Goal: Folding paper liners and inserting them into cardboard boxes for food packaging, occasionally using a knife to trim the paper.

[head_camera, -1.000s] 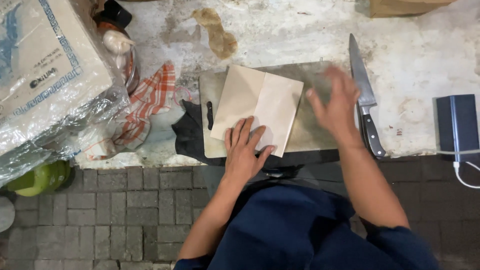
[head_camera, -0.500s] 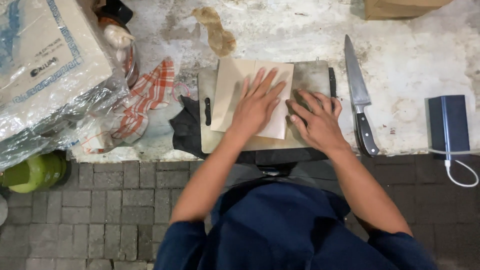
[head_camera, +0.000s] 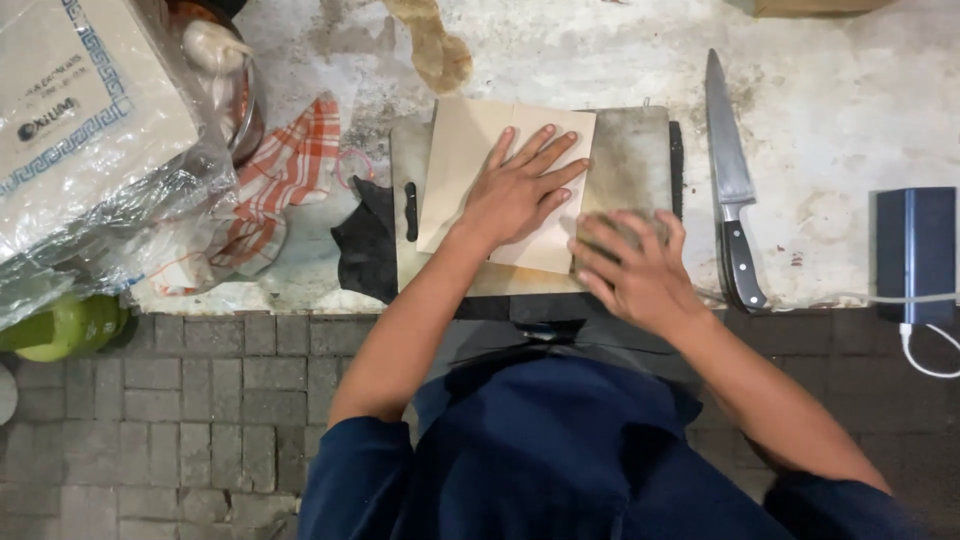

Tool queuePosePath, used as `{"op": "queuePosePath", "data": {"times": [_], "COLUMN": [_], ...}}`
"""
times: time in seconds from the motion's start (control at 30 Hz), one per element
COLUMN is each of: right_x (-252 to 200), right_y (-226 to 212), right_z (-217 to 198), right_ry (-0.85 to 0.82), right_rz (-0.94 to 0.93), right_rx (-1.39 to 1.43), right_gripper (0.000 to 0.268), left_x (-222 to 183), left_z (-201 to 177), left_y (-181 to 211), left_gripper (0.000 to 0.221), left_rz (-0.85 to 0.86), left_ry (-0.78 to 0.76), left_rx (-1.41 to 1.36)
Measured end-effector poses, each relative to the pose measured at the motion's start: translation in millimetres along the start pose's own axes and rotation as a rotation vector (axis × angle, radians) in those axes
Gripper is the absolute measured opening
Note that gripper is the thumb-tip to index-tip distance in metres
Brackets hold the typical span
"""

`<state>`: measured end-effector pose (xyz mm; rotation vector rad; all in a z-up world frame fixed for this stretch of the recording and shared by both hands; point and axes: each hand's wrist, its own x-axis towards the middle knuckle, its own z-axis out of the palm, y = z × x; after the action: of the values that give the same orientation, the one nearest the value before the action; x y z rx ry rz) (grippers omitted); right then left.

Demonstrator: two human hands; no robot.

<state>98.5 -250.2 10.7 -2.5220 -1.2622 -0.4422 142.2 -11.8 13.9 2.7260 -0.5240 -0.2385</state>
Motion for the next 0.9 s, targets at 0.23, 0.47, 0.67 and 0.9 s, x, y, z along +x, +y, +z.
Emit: {"op": "queuePosePath", "data": {"times": [0.23,0.47,0.67,0.9], "right_x": [-14.4,-8.2,5.4,-8.6], "right_y": [-11.2,-14.5,-39.7,-58.7], "right_z": [-19.4,-9.5,-13.3,-9.6], "right_ry": [0.115,0.045,-0.128,-0.114], "right_rz": [-0.056,0.199,0.14,0.156], "right_rx": [0.141,0.194,0.192,0.16], "right_gripper": [0.027,0.044,0.05,0.05], "left_x": [-0.1,-50.1,-115.5,-113.3], "left_z": [11.1,9.0,8.5,34.9], "left_y": [-7.1,-45.9,-6.4,3.4], "left_gripper": [0.045,0.048,0.089,0.084], "left_rz": [0.039,-0.404,-0.781,-0.808], "left_ry": [0.092,0.832,0.456,0.573], "left_rx": [-0.02,-0.108,0.068,0.026]}}
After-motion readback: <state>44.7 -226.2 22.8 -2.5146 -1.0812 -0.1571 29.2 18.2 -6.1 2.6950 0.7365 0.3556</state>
